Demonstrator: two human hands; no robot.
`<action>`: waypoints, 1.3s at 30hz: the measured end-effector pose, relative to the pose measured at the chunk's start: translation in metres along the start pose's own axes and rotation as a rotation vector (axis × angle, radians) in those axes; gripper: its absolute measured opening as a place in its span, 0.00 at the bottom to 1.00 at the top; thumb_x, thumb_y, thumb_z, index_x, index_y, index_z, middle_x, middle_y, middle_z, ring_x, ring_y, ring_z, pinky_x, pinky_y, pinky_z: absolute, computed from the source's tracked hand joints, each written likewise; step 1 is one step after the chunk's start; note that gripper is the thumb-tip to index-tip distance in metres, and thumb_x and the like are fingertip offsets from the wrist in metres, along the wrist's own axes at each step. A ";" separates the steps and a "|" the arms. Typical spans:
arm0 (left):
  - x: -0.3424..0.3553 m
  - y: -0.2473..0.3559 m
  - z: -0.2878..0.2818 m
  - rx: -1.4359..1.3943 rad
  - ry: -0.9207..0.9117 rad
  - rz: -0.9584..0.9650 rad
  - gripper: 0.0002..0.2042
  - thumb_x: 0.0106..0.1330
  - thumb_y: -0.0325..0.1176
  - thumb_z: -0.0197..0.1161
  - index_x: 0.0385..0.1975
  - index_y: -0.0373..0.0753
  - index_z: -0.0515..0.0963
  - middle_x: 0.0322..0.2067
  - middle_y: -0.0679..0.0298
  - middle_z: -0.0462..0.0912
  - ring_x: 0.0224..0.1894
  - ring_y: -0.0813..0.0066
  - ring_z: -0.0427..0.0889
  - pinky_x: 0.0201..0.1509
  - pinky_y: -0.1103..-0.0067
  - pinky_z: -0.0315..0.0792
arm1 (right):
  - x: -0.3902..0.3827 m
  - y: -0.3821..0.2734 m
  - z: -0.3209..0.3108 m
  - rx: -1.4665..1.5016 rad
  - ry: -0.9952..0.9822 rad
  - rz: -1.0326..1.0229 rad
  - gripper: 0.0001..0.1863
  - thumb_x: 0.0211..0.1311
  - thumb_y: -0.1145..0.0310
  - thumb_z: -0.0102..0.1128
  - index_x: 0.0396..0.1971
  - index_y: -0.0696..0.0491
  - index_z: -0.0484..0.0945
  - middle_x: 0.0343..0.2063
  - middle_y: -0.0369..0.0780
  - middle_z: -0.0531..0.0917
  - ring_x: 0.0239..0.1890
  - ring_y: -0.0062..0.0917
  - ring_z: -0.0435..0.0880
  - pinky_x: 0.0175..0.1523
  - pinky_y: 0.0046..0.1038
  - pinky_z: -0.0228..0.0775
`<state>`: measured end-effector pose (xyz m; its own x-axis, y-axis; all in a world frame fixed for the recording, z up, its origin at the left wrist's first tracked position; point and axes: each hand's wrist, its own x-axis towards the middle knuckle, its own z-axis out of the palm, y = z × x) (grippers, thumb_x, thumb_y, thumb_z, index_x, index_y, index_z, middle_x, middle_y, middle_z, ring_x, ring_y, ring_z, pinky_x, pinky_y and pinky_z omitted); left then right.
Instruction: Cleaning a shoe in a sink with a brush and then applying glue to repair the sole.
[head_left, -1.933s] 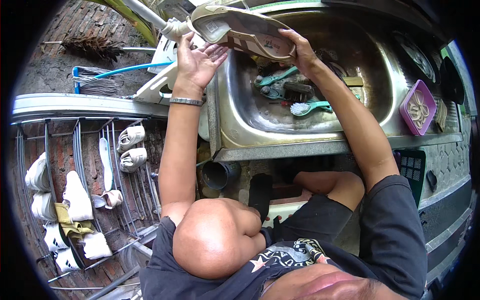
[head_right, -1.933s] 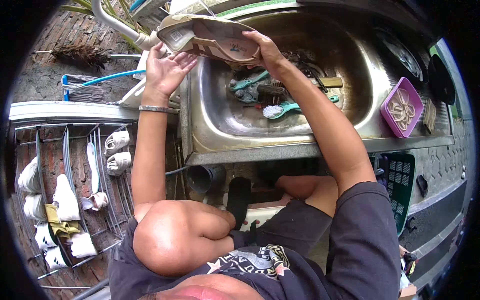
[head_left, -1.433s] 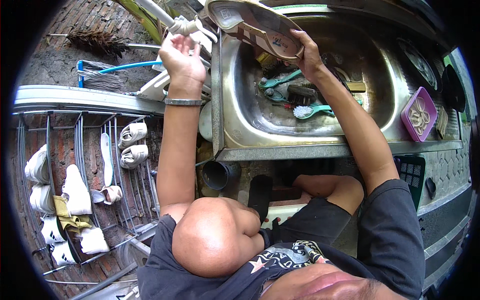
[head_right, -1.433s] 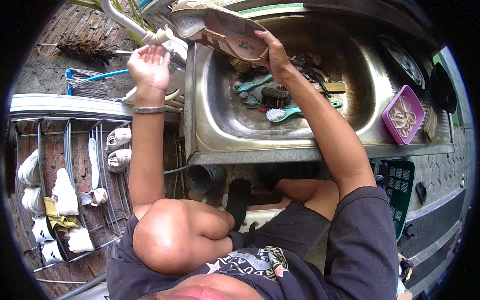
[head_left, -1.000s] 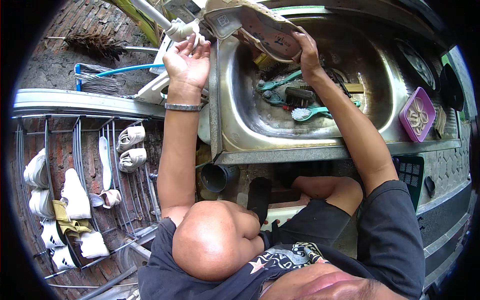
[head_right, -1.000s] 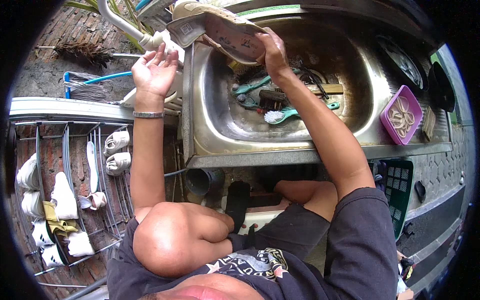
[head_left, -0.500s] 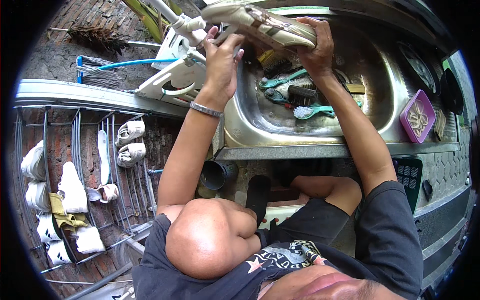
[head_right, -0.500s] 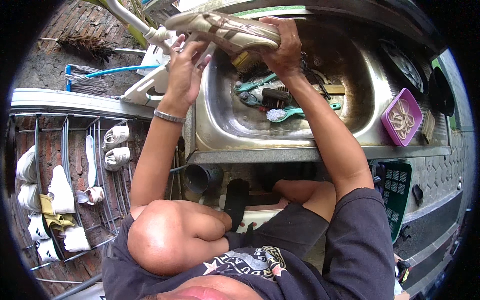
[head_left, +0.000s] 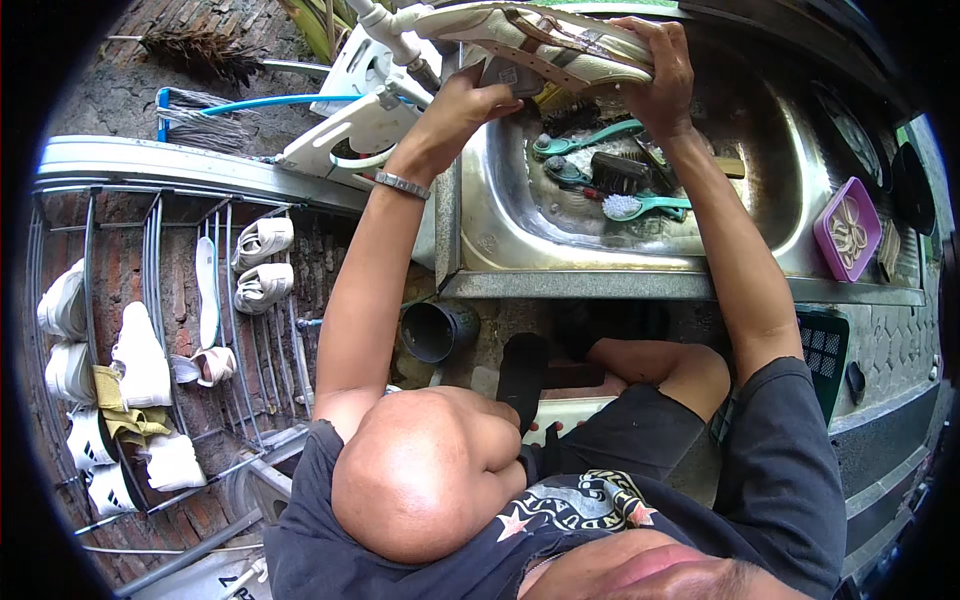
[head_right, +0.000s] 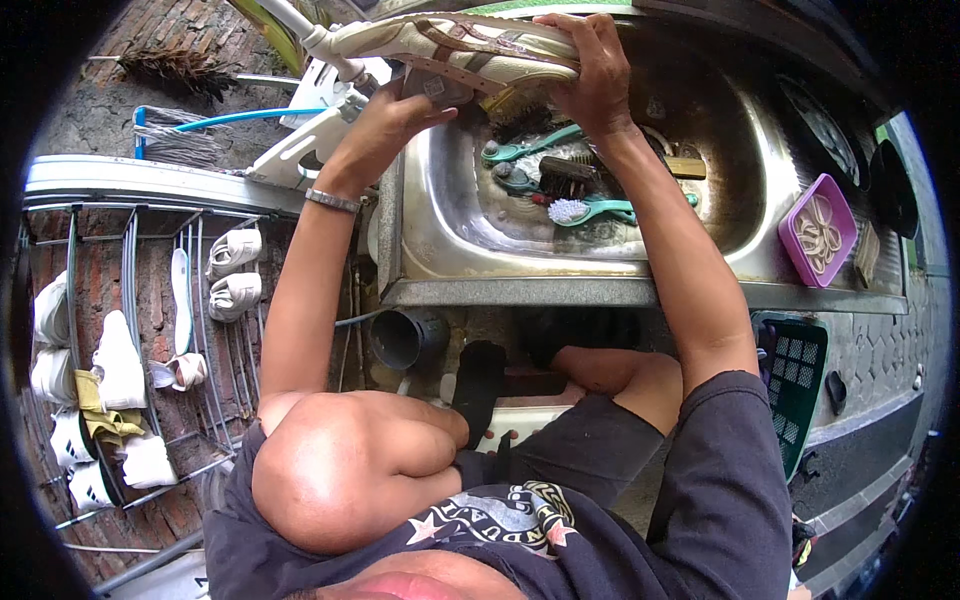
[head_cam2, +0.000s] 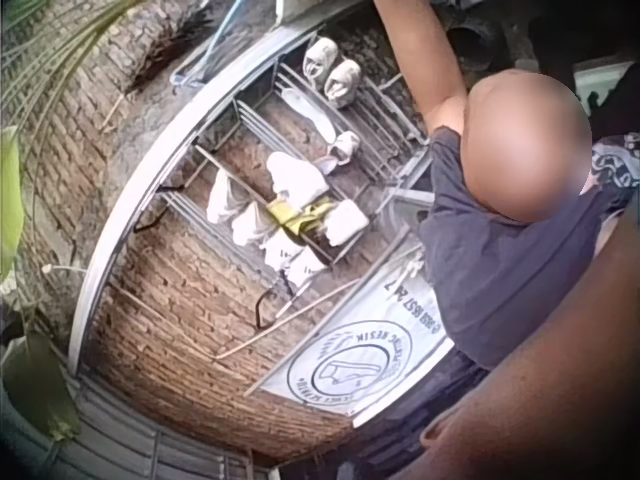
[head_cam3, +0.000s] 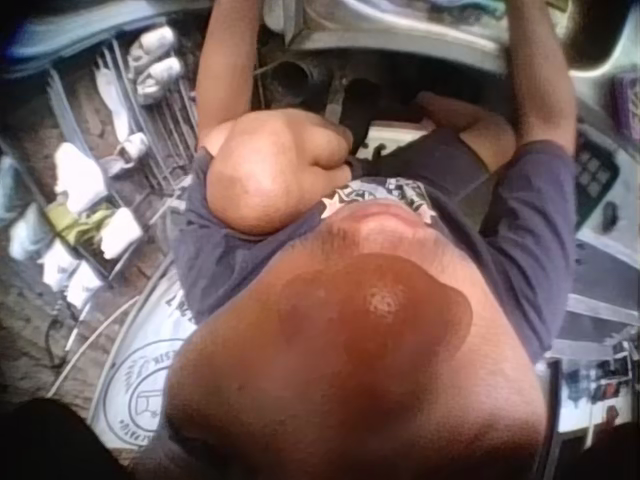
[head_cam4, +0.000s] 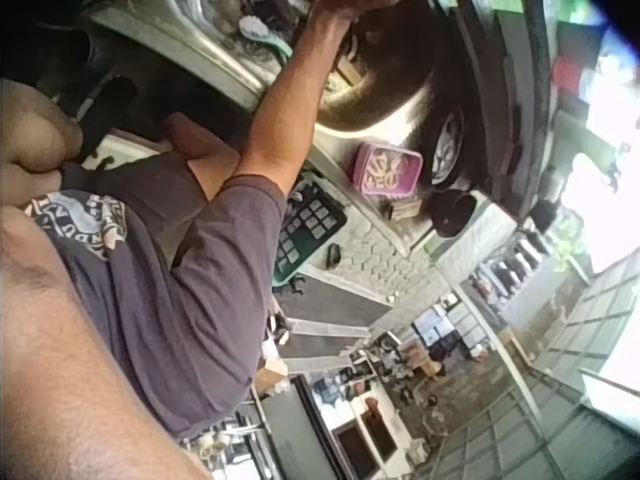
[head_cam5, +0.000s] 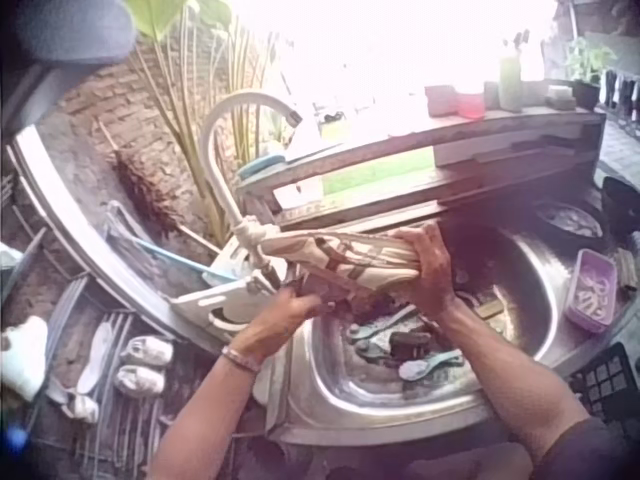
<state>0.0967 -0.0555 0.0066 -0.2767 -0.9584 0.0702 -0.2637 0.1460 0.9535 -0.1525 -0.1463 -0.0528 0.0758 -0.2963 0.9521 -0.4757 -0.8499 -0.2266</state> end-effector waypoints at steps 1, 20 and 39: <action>0.001 -0.001 0.000 -0.210 -0.004 -0.058 0.10 0.66 0.28 0.57 0.40 0.30 0.80 0.43 0.57 0.81 0.45 0.73 0.80 0.59 0.74 0.78 | 0.000 -0.001 0.000 0.007 -0.002 0.006 0.27 0.42 0.68 0.77 0.47 0.46 0.81 0.36 0.37 0.81 0.39 0.34 0.79 0.43 0.34 0.77; 0.003 -0.023 0.016 0.666 0.196 0.421 0.13 0.68 0.37 0.56 0.40 0.34 0.81 0.32 0.48 0.85 0.39 0.45 0.84 0.44 0.63 0.75 | 0.002 -0.008 -0.003 0.098 -0.124 0.064 0.24 0.48 0.76 0.72 0.49 0.53 0.78 0.41 0.40 0.82 0.44 0.37 0.82 0.51 0.33 0.77; -0.010 -0.029 0.037 -0.432 0.437 0.233 0.37 0.68 0.52 0.66 0.65 0.34 0.58 0.47 0.55 0.75 0.54 0.67 0.78 0.65 0.74 0.68 | -0.011 0.006 -0.010 1.268 -0.852 1.462 0.22 0.70 0.54 0.47 0.49 0.56 0.77 0.37 0.43 0.85 0.32 0.32 0.86 0.33 0.24 0.78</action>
<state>0.0731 -0.0406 -0.0323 0.1435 -0.9381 0.3151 0.1776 0.3377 0.9244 -0.1649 -0.1442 -0.0622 0.7490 -0.6236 -0.2238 0.1355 0.4748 -0.8696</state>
